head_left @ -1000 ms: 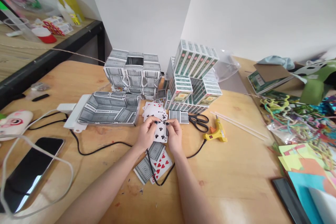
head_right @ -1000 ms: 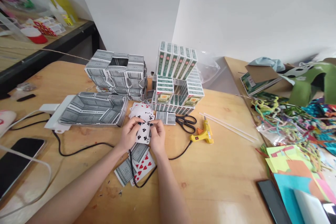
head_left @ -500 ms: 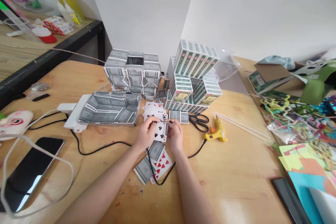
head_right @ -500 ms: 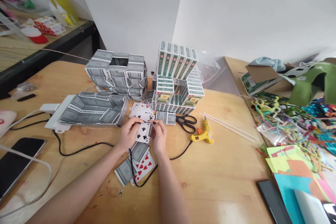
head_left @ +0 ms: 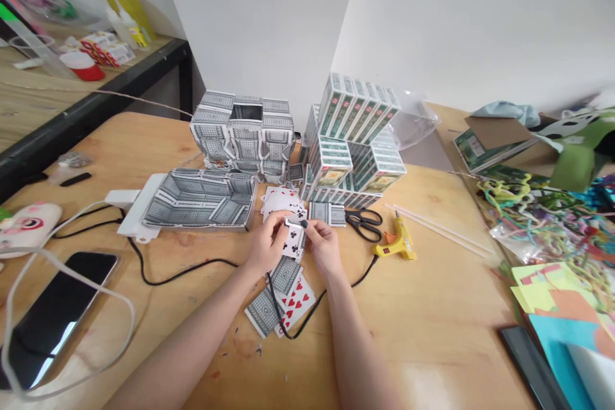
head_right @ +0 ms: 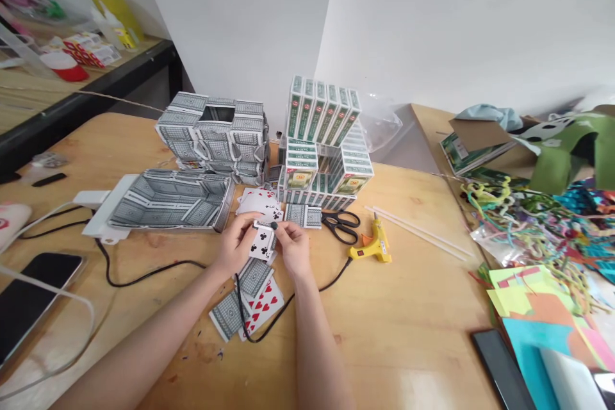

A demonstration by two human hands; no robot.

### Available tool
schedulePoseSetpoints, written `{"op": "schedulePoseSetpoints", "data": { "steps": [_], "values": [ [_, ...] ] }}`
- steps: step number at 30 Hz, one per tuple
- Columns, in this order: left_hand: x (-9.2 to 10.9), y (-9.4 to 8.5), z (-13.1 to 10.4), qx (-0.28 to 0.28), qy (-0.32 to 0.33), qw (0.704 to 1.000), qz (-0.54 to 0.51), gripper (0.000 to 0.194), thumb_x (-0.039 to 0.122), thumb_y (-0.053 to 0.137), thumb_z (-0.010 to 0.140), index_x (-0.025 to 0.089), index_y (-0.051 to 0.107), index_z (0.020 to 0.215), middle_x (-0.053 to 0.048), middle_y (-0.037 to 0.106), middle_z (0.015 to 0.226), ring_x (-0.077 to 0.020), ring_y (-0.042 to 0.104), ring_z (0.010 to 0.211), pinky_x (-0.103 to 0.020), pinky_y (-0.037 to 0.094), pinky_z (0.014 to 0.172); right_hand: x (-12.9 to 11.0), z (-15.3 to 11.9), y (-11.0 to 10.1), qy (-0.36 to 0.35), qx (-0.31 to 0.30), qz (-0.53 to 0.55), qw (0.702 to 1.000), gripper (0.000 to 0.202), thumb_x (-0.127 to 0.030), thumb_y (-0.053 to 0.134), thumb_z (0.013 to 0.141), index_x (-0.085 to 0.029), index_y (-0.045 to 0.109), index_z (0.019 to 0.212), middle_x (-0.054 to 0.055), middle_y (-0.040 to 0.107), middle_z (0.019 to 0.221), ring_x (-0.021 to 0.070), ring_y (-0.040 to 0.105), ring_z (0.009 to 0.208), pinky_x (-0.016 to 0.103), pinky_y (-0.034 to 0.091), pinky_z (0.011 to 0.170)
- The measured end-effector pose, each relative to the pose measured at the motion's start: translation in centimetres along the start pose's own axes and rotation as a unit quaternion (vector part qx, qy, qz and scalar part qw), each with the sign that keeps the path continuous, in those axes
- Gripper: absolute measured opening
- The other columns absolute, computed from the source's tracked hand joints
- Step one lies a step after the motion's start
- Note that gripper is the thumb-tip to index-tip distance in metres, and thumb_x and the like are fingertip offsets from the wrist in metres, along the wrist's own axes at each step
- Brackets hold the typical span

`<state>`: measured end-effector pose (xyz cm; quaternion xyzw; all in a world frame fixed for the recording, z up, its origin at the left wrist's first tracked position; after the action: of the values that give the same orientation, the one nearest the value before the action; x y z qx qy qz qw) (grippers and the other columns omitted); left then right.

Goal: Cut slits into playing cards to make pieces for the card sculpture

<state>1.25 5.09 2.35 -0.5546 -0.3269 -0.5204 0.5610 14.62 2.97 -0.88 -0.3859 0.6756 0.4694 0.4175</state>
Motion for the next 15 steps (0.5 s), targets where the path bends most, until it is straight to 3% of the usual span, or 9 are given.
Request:
{"op": "schedulePoseSetpoints", "data": {
  "steps": [5, 8, 11, 15],
  "values": [
    [-0.7, 0.5, 0.5, -0.027, -0.033, 0.997, -0.058, 0.025, 0.031, 0.043, 0.083, 0.016, 0.060, 0.092, -0.004, 0.065, 0.090, -0.0175, 0.059, 0.083, -0.025, 0.045, 0.072, -0.8, -0.2, -0.5, -0.069, 0.050, -0.061, 0.995, 0.019, -0.036, 0.062, 0.070, -0.017, 0.063, 0.071, 0.000, 0.060, 0.066, 0.0115, 0.052, 0.061, 0.024, 0.043, 0.060],
    [-1.1, 0.6, 0.5, -0.013, -0.038, 0.999, -0.030, 0.024, 0.034, 0.046, 0.081, 0.016, 0.059, 0.091, -0.003, 0.065, 0.085, -0.0169, 0.059, 0.079, -0.025, 0.045, 0.070, -1.1, -0.3, -0.5, -0.090, 0.060, -0.097, 0.989, 0.018, -0.035, 0.061, 0.072, -0.017, 0.065, 0.073, 0.001, 0.061, 0.068, 0.0126, 0.053, 0.063, 0.025, 0.044, 0.060],
    [-1.6, 0.5, 0.4, 0.010, -0.053, 0.998, 0.035, 0.024, 0.036, 0.045, 0.082, 0.018, 0.059, 0.091, -0.002, 0.065, 0.079, -0.0152, 0.058, 0.070, -0.024, 0.044, 0.064, -1.1, -0.4, -0.3, -0.090, 0.052, -0.102, 0.989, 0.017, -0.033, 0.062, 0.072, -0.018, 0.066, 0.075, 0.002, 0.063, 0.070, 0.0135, 0.055, 0.065, 0.026, 0.045, 0.061],
    [-1.6, 0.3, 0.3, 0.031, -0.049, 0.998, 0.036, 0.027, 0.036, 0.043, 0.084, 0.019, 0.059, 0.096, -0.003, 0.066, 0.089, -0.0161, 0.059, 0.080, -0.024, 0.045, 0.070, -0.9, -0.2, 0.2, -0.057, 0.007, -0.069, 0.996, 0.014, -0.031, 0.064, 0.070, -0.019, 0.068, 0.077, 0.002, 0.066, 0.075, 0.0151, 0.058, 0.069, 0.029, 0.048, 0.066]
  ]
}}
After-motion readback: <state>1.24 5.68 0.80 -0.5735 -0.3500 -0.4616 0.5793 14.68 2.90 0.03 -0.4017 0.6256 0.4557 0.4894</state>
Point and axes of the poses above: each hand's wrist, its own z-axis towards the middle knuckle, its own y-axis out of the palm, x = y × z, the point moved 7 cm from there along z, towards the middle knuckle
